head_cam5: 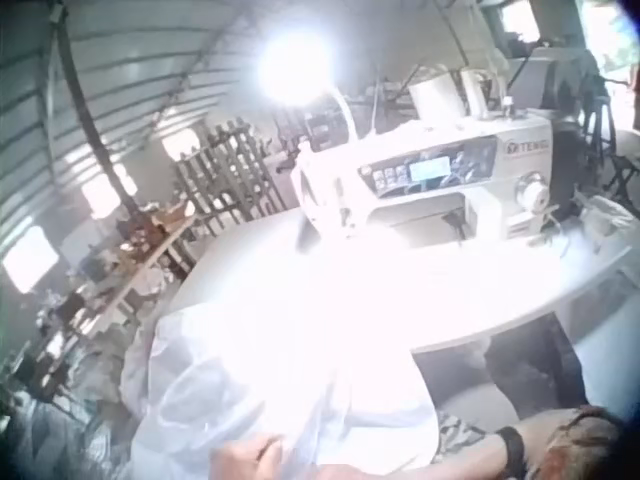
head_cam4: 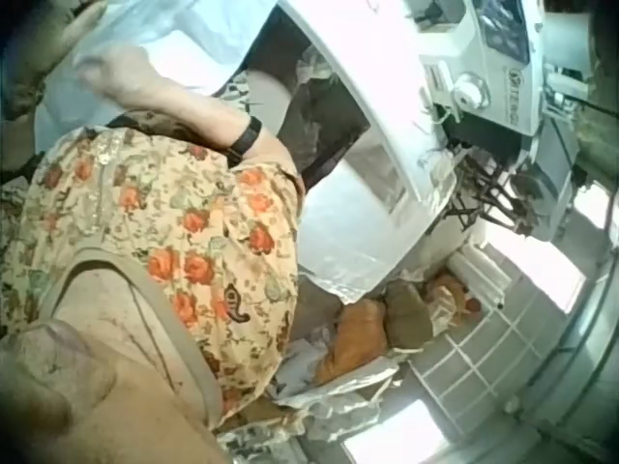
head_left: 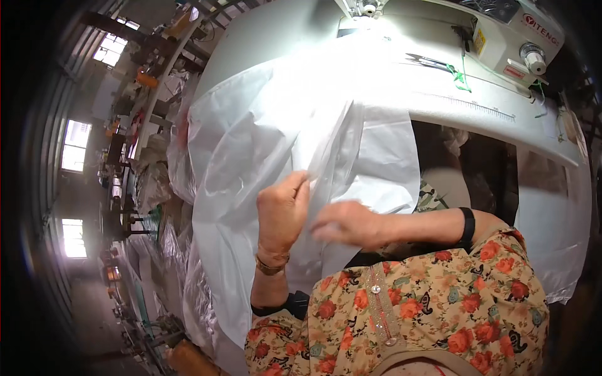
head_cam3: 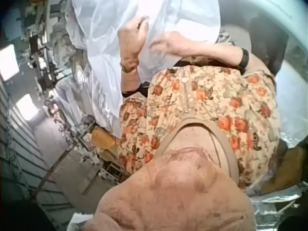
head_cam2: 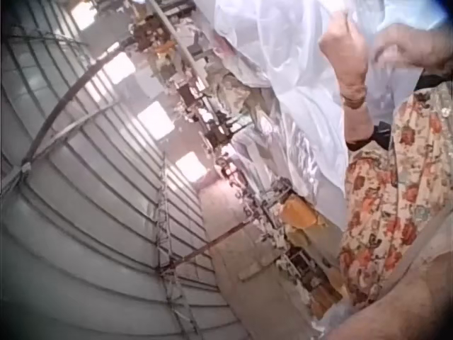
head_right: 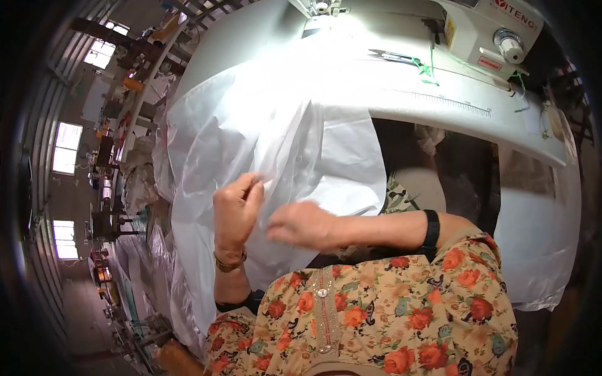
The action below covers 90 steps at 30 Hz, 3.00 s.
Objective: Sewing the edges of a large white plastic sheet using an industrial sewing machine.
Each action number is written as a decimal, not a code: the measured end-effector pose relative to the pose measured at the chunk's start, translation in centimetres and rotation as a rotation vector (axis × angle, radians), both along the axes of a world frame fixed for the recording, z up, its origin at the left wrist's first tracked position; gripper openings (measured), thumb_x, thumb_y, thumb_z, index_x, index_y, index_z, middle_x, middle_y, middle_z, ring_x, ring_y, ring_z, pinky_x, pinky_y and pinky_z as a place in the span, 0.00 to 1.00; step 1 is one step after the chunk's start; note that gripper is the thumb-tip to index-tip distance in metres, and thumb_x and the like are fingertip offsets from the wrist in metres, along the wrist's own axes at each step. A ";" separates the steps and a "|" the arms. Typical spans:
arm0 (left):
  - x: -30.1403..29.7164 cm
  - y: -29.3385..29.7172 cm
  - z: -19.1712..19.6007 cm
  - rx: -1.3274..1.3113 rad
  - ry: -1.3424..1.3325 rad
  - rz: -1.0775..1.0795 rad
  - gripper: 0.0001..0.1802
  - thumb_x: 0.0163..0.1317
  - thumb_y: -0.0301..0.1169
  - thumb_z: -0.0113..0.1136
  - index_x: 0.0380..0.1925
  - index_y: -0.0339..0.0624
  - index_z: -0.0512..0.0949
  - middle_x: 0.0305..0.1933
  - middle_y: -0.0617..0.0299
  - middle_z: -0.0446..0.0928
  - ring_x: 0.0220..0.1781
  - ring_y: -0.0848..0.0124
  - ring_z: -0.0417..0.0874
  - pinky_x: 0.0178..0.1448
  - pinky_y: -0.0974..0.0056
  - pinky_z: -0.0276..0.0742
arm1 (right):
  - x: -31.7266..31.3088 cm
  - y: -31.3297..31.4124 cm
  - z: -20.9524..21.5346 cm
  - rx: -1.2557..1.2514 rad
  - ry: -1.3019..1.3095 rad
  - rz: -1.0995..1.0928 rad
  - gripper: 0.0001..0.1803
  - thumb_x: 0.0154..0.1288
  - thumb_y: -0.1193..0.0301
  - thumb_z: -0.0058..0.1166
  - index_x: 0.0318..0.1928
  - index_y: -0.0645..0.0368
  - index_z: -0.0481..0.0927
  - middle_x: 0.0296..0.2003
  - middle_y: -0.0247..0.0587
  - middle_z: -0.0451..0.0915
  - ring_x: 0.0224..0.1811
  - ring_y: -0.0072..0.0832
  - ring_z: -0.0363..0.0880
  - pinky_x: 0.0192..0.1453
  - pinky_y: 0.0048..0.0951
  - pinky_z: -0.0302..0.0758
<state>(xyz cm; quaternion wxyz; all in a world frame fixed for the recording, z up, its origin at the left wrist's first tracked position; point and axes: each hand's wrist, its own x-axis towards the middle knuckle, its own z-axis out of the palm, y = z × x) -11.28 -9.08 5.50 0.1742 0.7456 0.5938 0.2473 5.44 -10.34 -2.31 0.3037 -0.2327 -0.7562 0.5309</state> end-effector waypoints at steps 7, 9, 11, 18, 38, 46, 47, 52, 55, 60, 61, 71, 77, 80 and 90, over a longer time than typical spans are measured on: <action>-0.4 0.7 -0.1 -0.080 -0.367 0.105 0.07 0.72 0.28 0.57 0.36 0.36 0.79 0.23 0.76 0.70 0.23 0.87 0.65 0.26 0.76 0.59 | 1.2 4.4 -8.7 -0.481 0.314 -0.913 0.21 0.69 0.62 0.58 0.53 0.66 0.75 0.49 0.47 0.78 0.56 0.34 0.75 0.58 0.34 0.72; 0.7 1.2 0.4 -0.018 -0.507 0.105 0.06 0.71 0.27 0.59 0.35 0.36 0.78 0.22 0.76 0.70 0.22 0.87 0.66 0.25 0.77 0.60 | 0.7 4.9 -9.1 -0.591 0.350 -0.866 0.25 0.68 0.62 0.59 0.57 0.66 0.73 0.57 0.49 0.73 0.62 0.35 0.69 0.65 0.36 0.68; 1.8 1.6 1.6 -0.065 -0.561 0.069 0.05 0.70 0.27 0.59 0.35 0.37 0.78 0.22 0.75 0.70 0.22 0.87 0.66 0.25 0.77 0.60 | 0.6 5.1 -8.6 -0.631 0.362 -0.628 0.23 0.67 0.64 0.59 0.56 0.67 0.75 0.56 0.47 0.77 0.59 0.31 0.73 0.63 0.34 0.70; 0.7 0.2 0.6 -0.144 -0.487 0.021 0.04 0.68 0.24 0.60 0.34 0.35 0.77 0.22 0.75 0.70 0.23 0.87 0.65 0.27 0.77 0.60 | 4.8 0.0 -1.2 -0.683 0.442 -0.116 0.10 0.72 0.67 0.54 0.40 0.63 0.82 0.39 0.37 0.84 0.46 0.23 0.80 0.55 0.27 0.74; 3.7 -1.4 -5.0 -0.525 -0.850 -0.074 0.08 0.73 0.26 0.51 0.46 0.33 0.75 0.36 0.69 0.78 0.34 0.86 0.71 0.35 0.75 0.68 | 4.2 -1.7 3.0 0.134 -0.233 -0.029 0.13 0.68 0.65 0.52 0.31 0.61 0.72 0.18 0.50 0.75 0.23 0.52 0.78 0.30 0.48 0.74; 4.8 -1.0 -5.1 -0.647 -0.950 0.053 0.06 0.72 0.30 0.57 0.37 0.39 0.75 0.26 0.76 0.74 0.27 0.89 0.67 0.29 0.79 0.61 | 4.3 -1.5 1.9 0.281 -0.281 0.081 0.12 0.66 0.65 0.53 0.32 0.61 0.74 0.19 0.48 0.76 0.23 0.49 0.79 0.30 0.46 0.75; 4.8 -0.9 -5.1 -0.642 -0.937 0.054 0.06 0.71 0.29 0.59 0.35 0.40 0.75 0.25 0.77 0.73 0.25 0.90 0.67 0.28 0.79 0.60 | 4.6 -1.4 1.5 0.332 -0.239 0.087 0.12 0.66 0.64 0.54 0.33 0.62 0.75 0.21 0.48 0.77 0.24 0.48 0.79 0.31 0.44 0.76; 4.0 -0.9 -5.6 -0.507 -0.920 0.066 0.07 0.67 0.27 0.63 0.31 0.39 0.77 0.25 0.77 0.74 0.25 0.89 0.68 0.27 0.76 0.62 | 8.9 -0.1 -2.9 0.220 0.012 -0.839 0.11 0.59 0.73 0.62 0.42 0.61 0.78 0.34 0.46 0.78 0.37 0.39 0.79 0.45 0.35 0.74; 4.1 -1.0 -4.1 -0.336 -0.691 0.084 0.07 0.66 0.26 0.64 0.29 0.38 0.77 0.24 0.76 0.73 0.25 0.88 0.68 0.28 0.76 0.63 | 11.5 0.9 -6.1 0.244 -0.023 -1.178 0.20 0.60 0.72 0.62 0.51 0.62 0.72 0.44 0.45 0.75 0.48 0.38 0.74 0.56 0.35 0.70; 5.1 -1.1 -1.5 -0.026 -0.345 0.018 0.06 0.64 0.23 0.64 0.29 0.35 0.77 0.21 0.70 0.73 0.22 0.83 0.67 0.28 0.73 0.66 | 11.7 -0.7 -8.4 -0.301 -0.176 -0.733 0.13 0.67 0.66 0.57 0.38 0.66 0.77 0.29 0.48 0.76 0.33 0.37 0.77 0.41 0.35 0.74; 5.4 -1.1 -1.3 0.026 -0.285 -0.051 0.06 0.63 0.22 0.65 0.30 0.34 0.77 0.21 0.67 0.73 0.22 0.81 0.68 0.28 0.72 0.67 | 10.8 -1.0 -6.2 -0.156 -0.098 -0.710 0.17 0.70 0.65 0.53 0.31 0.68 0.77 0.24 0.50 0.75 0.26 0.37 0.76 0.35 0.36 0.73; 6.2 -1.6 -1.7 -0.167 -0.405 -0.219 0.02 0.67 0.21 0.56 0.37 0.32 0.76 0.24 0.64 0.69 0.26 0.81 0.67 0.29 0.71 0.65 | 6.8 -2.3 2.2 0.109 -0.020 -0.125 0.12 0.69 0.68 0.52 0.32 0.62 0.69 0.26 0.53 0.75 0.31 0.51 0.78 0.34 0.45 0.74; 6.0 -2.1 -2.7 -0.310 -0.652 -0.099 0.05 0.68 0.25 0.59 0.37 0.34 0.75 0.25 0.66 0.70 0.29 0.81 0.67 0.32 0.71 0.66 | 5.8 -2.1 0.8 0.372 -0.047 -0.071 0.12 0.66 0.68 0.55 0.30 0.61 0.70 0.25 0.48 0.75 0.30 0.49 0.79 0.35 0.45 0.76; 4.8 -1.8 -1.7 -0.196 -0.524 -0.056 0.03 0.66 0.23 0.61 0.35 0.34 0.77 0.26 0.69 0.72 0.27 0.83 0.67 0.29 0.72 0.65 | 5.9 -0.1 -0.4 0.278 0.269 -0.113 0.07 0.66 0.70 0.58 0.34 0.59 0.75 0.29 0.44 0.76 0.29 0.39 0.76 0.37 0.34 0.75; 6.5 0.7 8.3 0.249 0.312 -0.476 0.07 0.52 0.16 0.62 0.26 0.37 0.74 0.24 0.51 0.74 0.24 0.55 0.79 0.28 0.59 0.73 | -2.8 9.2 1.6 0.583 0.347 -0.374 0.11 0.58 0.68 0.54 0.39 0.59 0.82 0.37 0.48 0.84 0.40 0.45 0.83 0.46 0.41 0.79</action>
